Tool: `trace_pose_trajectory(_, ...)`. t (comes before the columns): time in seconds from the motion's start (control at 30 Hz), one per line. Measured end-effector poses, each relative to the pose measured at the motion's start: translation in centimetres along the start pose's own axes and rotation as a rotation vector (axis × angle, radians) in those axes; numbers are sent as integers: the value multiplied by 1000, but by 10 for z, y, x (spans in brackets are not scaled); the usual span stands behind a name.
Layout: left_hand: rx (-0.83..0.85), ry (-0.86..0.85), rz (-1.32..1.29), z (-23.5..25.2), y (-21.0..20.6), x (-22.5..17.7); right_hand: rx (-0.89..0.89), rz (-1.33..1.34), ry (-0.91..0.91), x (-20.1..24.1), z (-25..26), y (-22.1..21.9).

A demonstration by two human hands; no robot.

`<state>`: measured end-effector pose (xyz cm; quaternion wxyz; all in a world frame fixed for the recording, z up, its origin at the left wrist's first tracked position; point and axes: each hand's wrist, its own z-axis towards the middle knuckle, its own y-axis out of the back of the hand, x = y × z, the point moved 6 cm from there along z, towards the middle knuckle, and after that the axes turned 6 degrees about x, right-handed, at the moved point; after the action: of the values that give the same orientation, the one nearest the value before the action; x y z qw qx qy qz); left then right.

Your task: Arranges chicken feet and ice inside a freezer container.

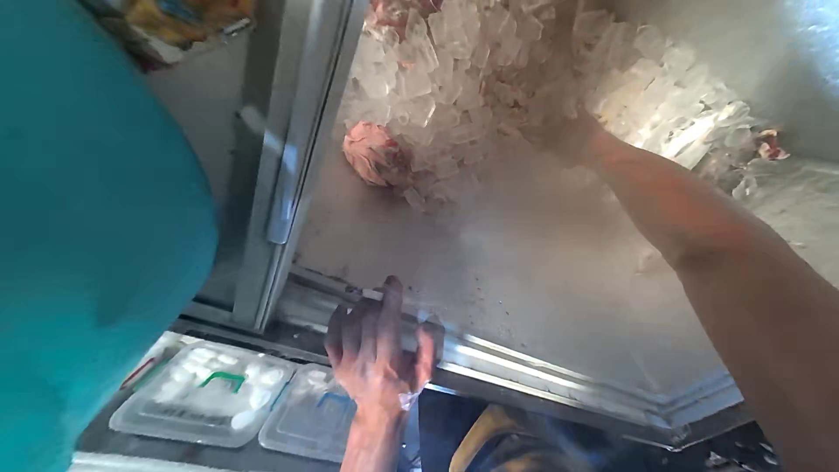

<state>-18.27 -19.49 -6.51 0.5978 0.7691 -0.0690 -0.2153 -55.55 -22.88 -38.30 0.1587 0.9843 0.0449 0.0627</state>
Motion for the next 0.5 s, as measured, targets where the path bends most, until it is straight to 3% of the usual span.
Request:
trace_pose_trajectory(0.13,-12,6,8,-1,0,1,106,-42,63,5,-7,4)
trace_pose_trajectory(0.3,-12,3,-5,-1,-1,0,17,37,114,-5,-12,-2)
trace_pose_trajectory(0.4,3,5,2,-2,-1,-2,-7,303,110,-12,-35,-6)
trace_pose_trajectory(0.5,-2,7,3,0,0,-3,-171,702,108,-25,-59,-5)
